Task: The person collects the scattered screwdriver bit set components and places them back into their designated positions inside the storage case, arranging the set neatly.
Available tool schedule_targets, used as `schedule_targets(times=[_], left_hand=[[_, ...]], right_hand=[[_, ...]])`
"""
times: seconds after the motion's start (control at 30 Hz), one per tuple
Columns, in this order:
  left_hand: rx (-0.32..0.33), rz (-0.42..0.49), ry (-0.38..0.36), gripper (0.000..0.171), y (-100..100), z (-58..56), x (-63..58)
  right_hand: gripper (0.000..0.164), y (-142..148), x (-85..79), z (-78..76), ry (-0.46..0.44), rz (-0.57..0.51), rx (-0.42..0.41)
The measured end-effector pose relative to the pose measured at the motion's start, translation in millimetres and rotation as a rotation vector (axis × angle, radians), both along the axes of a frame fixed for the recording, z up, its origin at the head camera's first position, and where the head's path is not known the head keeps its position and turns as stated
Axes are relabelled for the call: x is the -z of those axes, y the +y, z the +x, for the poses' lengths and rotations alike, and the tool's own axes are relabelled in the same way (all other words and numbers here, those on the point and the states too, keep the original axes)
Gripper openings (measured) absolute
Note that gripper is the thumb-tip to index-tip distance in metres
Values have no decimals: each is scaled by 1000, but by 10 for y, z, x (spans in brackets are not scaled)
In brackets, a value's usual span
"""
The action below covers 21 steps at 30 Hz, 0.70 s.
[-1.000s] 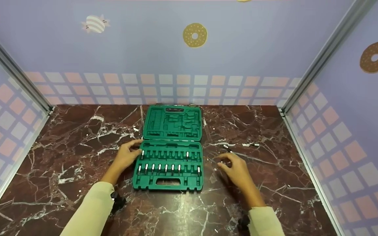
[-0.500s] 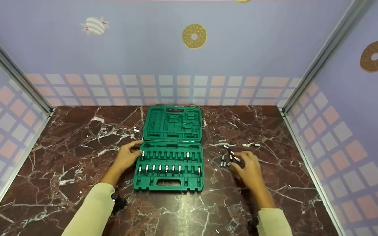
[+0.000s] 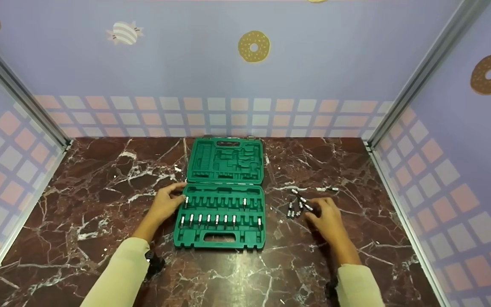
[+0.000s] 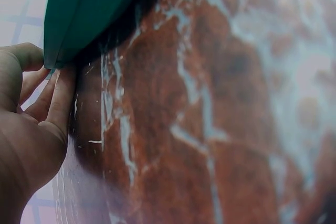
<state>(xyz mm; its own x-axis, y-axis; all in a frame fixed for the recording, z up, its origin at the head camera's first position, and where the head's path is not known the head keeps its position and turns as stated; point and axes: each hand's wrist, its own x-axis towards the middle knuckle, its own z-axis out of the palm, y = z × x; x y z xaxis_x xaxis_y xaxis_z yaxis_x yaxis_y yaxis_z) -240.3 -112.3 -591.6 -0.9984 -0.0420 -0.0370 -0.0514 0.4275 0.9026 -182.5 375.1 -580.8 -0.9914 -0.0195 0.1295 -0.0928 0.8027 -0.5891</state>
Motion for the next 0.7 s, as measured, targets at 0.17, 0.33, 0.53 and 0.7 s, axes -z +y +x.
schedule_targets(times=[0.17,0.33,0.53,0.7], left_hand=[[12,-1,10,40,-9,2,-8],[17,-12,13,40,-7,10,-26],[21,-25,14,40,-11,6,-36],[15,-36,2,40,-16,2,-23]], right_hand=[[33,-5,7,-76,-39,36,-20],[29,-1,56,-117,-28,56,-7],[22,-1,78,-131,-7,63,14],[16,-4,83,-156,8,68,14]])
